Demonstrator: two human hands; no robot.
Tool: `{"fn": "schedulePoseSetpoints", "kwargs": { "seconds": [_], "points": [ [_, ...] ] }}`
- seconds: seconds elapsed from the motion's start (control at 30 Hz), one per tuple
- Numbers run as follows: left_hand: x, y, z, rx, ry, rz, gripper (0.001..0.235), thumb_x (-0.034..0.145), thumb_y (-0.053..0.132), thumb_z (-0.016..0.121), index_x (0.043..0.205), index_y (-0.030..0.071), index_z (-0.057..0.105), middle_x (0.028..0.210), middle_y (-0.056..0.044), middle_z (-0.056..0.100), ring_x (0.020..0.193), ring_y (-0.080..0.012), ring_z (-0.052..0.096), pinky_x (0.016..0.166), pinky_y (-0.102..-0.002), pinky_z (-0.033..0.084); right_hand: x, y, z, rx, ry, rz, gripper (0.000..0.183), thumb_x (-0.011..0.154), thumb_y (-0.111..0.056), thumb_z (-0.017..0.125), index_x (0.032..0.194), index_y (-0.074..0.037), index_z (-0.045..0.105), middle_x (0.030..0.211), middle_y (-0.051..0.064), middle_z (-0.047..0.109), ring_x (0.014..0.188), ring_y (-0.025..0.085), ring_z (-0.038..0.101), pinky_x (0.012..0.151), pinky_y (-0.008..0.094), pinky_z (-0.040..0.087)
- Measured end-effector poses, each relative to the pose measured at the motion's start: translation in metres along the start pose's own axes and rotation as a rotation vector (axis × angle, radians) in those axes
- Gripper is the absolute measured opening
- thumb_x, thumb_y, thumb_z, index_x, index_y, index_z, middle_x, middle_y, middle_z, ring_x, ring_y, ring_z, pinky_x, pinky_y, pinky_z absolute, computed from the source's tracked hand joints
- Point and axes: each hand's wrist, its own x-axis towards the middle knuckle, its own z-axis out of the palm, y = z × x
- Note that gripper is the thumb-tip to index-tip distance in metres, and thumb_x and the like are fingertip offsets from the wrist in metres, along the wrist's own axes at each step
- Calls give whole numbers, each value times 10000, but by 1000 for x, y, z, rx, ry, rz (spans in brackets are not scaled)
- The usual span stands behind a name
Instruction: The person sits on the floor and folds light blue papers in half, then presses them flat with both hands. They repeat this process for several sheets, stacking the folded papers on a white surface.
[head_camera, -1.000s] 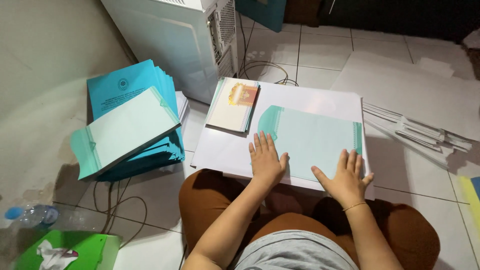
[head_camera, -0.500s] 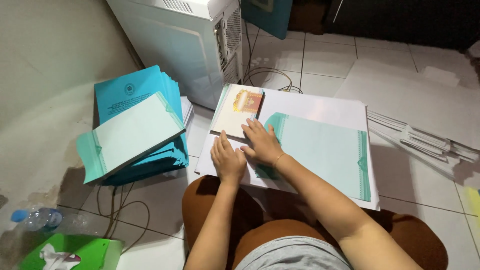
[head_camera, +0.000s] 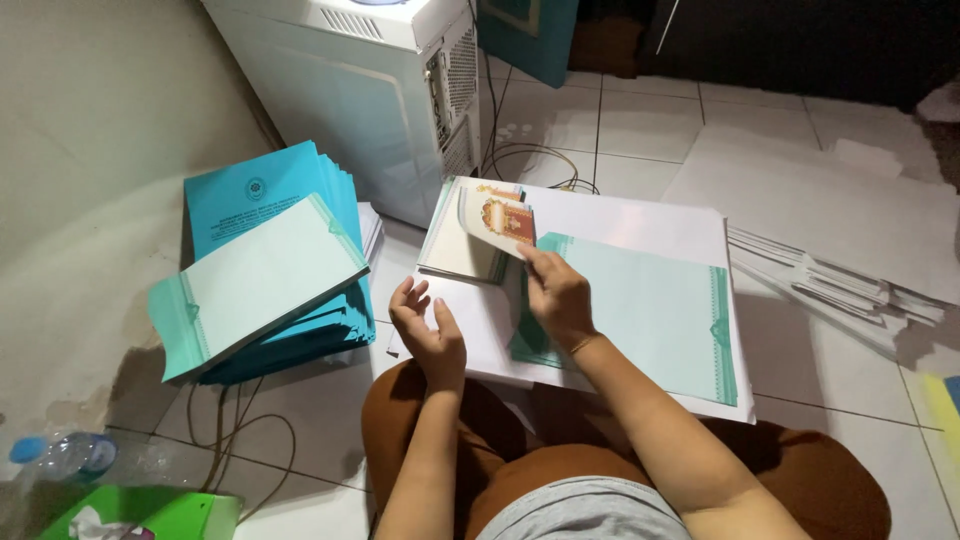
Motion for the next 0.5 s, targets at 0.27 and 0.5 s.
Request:
{"fn": "schedulePoseSetpoints", "kwargs": {
  "seconds": [0.27, 0.5],
  "points": [
    [-74, 4, 76, -479, -495, -755, 514, 964, 179, 637, 1421, 27, 456, 1284, -175, 605, 1122, -291, 657, 917, -397, 555, -37, -16, -83, 504, 268, 676, 513, 939, 44, 601, 1411, 11, 403, 1081, 294, 619, 822, 283, 716, 730, 364, 635],
    [-146, 54, 95, -462, -552, -899, 205, 988, 138, 586, 1190, 108, 612, 1009, -29, 636, 990, -129, 596, 850, -328, 499, -111, -9, -125, 264, 128, 688, 667, 890, -12, 683, 1491, -75, 400, 1118, 200, 629, 939, 287, 716, 706, 404, 614]
  ]
}}
